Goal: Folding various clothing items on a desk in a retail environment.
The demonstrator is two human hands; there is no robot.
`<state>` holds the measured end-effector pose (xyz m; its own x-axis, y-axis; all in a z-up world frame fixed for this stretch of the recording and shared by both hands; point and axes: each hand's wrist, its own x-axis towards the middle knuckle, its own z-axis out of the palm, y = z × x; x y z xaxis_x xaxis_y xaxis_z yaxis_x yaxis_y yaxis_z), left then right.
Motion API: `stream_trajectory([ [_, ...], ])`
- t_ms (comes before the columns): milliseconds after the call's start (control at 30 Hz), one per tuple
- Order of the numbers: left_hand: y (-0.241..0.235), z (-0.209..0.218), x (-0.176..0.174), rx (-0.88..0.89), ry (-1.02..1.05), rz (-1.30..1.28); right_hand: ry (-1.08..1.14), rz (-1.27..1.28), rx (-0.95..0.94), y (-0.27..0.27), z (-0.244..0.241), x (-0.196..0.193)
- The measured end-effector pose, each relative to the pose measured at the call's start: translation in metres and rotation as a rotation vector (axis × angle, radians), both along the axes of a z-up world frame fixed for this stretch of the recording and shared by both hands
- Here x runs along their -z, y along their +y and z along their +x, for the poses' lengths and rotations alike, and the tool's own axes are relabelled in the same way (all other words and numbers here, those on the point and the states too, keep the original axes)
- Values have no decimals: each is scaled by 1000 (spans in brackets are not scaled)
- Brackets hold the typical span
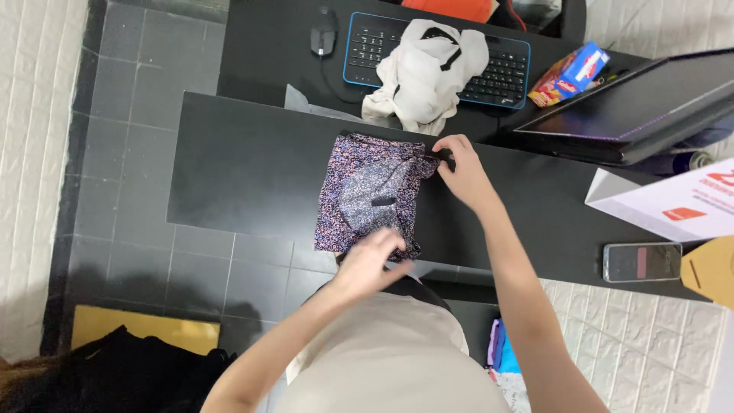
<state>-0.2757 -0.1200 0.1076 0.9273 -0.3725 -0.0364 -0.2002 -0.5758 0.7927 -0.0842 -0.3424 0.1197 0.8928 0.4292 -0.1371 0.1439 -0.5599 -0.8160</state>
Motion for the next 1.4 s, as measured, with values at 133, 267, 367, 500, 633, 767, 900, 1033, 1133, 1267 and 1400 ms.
stream_trajectory([
  [133, 36, 55, -4, -70, -290, 197, -410, -69, -25, 26, -58, -17],
  [267, 72, 117, 33, -88, -591, 420, -594, -163, -267, 48, -142, 60],
  [367, 87, 127, 45, 7, -395, 639, -681, -256, -367, 33, -158, 72],
  [500, 81, 100, 49, -105, -386, 735, -599, -631, -287, -16, -143, 78],
  [633, 58, 56, 33, -289, -301, 684, -520, -599, 63, -52, -129, 49],
  [767, 53, 45, 33, -373, -247, 571, -332, -365, 421, -58, -144, 38],
  [900, 48, 59, 21, -451, -132, 580, 173, -112, 687, -49, -181, 48],
  [1033, 54, 79, 42, -375, 101, 515, 560, 198, 781, -22, -201, 46],
  [1133, 56, 88, 35, -285, 309, 516, 635, 225, 698, 0, -202, 28],
  [1267, 52, 101, 10, -160, 481, 296, 504, 308, 805, 19, -205, 31],
  [1400, 38, 91, -33, -412, 1018, -339, 538, 641, 1095, 34, -221, -23],
])
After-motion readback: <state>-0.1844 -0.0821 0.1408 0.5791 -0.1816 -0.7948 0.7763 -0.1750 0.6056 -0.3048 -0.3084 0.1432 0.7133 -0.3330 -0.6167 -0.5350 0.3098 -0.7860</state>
